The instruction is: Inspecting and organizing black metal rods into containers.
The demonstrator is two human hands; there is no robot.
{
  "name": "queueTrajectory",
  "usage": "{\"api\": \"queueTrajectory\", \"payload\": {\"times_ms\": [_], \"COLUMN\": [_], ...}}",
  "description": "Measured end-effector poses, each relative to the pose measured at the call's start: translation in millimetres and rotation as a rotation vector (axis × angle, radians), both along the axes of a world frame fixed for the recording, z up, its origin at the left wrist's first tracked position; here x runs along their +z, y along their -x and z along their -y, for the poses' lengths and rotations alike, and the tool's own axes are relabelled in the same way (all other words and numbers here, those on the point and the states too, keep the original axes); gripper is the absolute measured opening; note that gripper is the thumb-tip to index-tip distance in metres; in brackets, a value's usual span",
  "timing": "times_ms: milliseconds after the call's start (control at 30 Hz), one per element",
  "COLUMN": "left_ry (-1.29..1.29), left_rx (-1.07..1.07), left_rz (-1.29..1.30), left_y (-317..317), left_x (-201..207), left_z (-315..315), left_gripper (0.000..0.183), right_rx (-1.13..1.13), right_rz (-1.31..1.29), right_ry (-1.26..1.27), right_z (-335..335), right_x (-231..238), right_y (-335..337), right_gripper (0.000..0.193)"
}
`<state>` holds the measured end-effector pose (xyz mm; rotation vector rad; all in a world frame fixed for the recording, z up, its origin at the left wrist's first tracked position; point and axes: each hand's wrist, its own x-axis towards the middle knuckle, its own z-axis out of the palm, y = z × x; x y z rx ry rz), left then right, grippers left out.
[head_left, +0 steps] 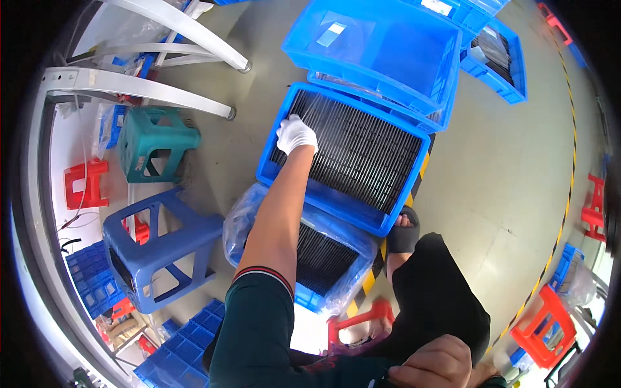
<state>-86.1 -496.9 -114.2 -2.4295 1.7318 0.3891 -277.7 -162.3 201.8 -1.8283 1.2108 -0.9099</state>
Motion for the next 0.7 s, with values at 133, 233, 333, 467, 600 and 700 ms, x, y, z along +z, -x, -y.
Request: {"api": "queueTrajectory", "payload": {"times_ms": [133,233,333,467,600,700], "left_ry": [0.188,0.241,0.239,0.203,0.179,0.222], "left_rx": [-0.146,-0.23,-0.298,-0.339,-0.256,-0.337], "left_rz": [0.018,0.059,0.095,0.205,0.162,0.195], "left_y": [-6,-22,-27,-35,-55,-52], "left_x": [-5,-15,-20,-34,-38,-30], "left_z": [-12,-19,-22,-19,-18,-6], "left_gripper": [0.034,0.041,0.041,0.037,0.034,0.031], "right_rx": [-0.012,-0.02,-0.031,-0.023,-0.006,-0.018], "right_rz": [-0.011,0.005,-0.005,-0.003,-0.004,-0.028], "right_ry": [-0.01,-0.007,-0.005,-0.012,-0.029,-0.048], "right_z": [1,1,0,1,4,3], "right_x": [-2,-1,-2,-1,-3,0], "right_y": [0,-4,-5,-5,-7,-6], "right_gripper": [0.029,0.029,0.028,0.028,0.027,0.027]}}
